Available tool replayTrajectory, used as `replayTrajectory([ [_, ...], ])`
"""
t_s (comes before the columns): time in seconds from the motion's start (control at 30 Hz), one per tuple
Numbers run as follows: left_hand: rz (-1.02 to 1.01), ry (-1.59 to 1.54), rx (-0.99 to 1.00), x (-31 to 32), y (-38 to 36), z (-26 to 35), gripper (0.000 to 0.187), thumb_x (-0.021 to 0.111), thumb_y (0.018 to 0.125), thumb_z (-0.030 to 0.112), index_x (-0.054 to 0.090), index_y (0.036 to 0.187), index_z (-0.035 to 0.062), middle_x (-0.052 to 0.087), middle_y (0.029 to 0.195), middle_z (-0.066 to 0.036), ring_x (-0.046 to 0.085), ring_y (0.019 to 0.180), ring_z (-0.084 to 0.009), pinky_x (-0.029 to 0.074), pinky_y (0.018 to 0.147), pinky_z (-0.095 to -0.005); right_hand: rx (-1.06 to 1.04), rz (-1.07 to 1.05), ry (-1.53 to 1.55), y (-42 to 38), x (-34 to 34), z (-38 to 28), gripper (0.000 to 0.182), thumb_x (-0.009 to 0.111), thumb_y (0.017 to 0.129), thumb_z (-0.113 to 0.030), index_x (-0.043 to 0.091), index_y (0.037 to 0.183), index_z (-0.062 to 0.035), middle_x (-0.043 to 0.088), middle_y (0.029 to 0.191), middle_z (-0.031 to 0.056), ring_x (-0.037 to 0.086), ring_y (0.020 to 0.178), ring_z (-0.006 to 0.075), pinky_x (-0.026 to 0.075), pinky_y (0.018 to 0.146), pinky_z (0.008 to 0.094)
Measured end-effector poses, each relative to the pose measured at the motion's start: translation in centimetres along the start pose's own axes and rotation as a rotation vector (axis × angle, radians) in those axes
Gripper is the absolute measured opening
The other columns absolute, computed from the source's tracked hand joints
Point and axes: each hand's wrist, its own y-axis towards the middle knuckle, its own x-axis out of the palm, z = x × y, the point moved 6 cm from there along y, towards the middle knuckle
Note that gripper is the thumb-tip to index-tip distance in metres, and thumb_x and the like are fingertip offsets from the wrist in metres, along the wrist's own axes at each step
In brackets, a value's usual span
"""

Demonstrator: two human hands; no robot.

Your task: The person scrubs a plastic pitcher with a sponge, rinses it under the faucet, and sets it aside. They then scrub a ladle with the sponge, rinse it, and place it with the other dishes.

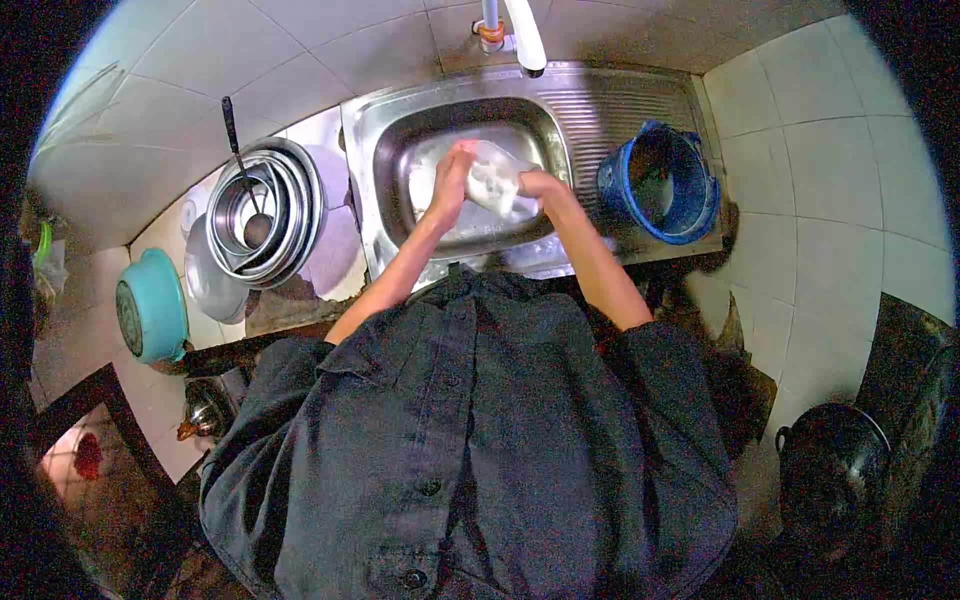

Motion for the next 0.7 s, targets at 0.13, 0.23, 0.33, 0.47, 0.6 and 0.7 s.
replayTrajectory([
  [0.13, 0.052, -0.217, -0.199, -0.8, 0.5, -1.7, 0.027, 0.047, 0.097, 0.021, 0.063, 0.107, 0.0021, 0.064, 0.099, -0.005, 0.057, 0.093, -0.0128, 0.044, 0.086, -0.0273, 0.074, -0.105, 0.475, -2.3, 3.4, -2.5, 0.038, 0.058, 0.09, -0.006, 0.052, 0.127, 0.0005, 0.063, 0.116, 0.0136, 0.066, 0.096, 0.0215, 0.058, 0.082, 0.0358],
  [0.23, 0.094, 0.137, 0.14, -1.3, 0.4, 0.9, 0.028, 0.053, 0.095, 0.023, 0.062, 0.108, -0.0001, 0.064, 0.098, -0.006, 0.057, 0.096, -0.0135, 0.043, 0.088, -0.0274, -0.137, 0.042, 0.526, -1.4, 4.1, -2.7, 0.039, 0.057, 0.089, -0.001, 0.052, 0.127, -0.0025, 0.062, 0.118, 0.0109, 0.066, 0.097, 0.0209, 0.057, 0.081, 0.0325],
  [0.33, 0.156, 0.281, 0.336, -1.0, -0.8, 3.4, 0.028, 0.053, 0.096, 0.025, 0.061, 0.105, -0.0004, 0.063, 0.097, -0.005, 0.056, 0.096, -0.0136, 0.042, 0.088, -0.0276, -0.286, 0.218, 0.215, -1.0, 2.0, -0.9, 0.044, 0.062, 0.085, -0.004, 0.052, 0.128, -0.0043, 0.062, 0.118, 0.0071, 0.065, 0.098, 0.0214, 0.056, 0.082, 0.0328],
  [0.47, 0.087, 0.178, -0.104, -2.6, 1.4, -1.8, 0.039, 0.055, 0.094, 0.032, 0.059, 0.118, 0.0019, 0.063, 0.112, -0.012, 0.059, 0.093, -0.0157, 0.045, 0.086, -0.0276, -0.518, 0.175, -0.416, -0.1, 2.7, -1.7, 0.046, 0.068, 0.083, -0.019, 0.054, 0.125, -0.0049, 0.063, 0.12, 0.0111, 0.064, 0.1, 0.0202, 0.052, 0.086, 0.0323],
  [0.6, -0.092, -0.06, -0.878, -2.2, -1.0, -0.7, 0.076, 0.056, 0.087, 0.059, 0.039, 0.141, 0.0087, 0.058, 0.124, -0.014, 0.061, 0.104, -0.0278, 0.047, 0.091, -0.0461, -0.784, -0.014, -1.392, -2.2, 7.6, -5.5, 0.045, 0.068, 0.083, -0.025, 0.057, 0.123, -0.0067, 0.061, 0.121, 0.013, 0.06, 0.108, 0.0216, 0.046, 0.094, 0.0349],
  [0.7, -0.32, -0.02, -0.71, -3.0, -1.1, -1.2, 0.087, 0.06, 0.082, 0.062, 0.029, 0.147, 0.0142, 0.046, 0.138, -0.013, 0.048, 0.124, -0.0323, 0.043, 0.096, -0.056, -0.675, -0.024, -1.013, -2.3, 6.0, -5.1, 0.046, 0.064, 0.085, -0.023, 0.055, 0.126, -0.0061, 0.06, 0.124, 0.0122, 0.058, 0.111, 0.0219, 0.044, 0.097, 0.0349],
])
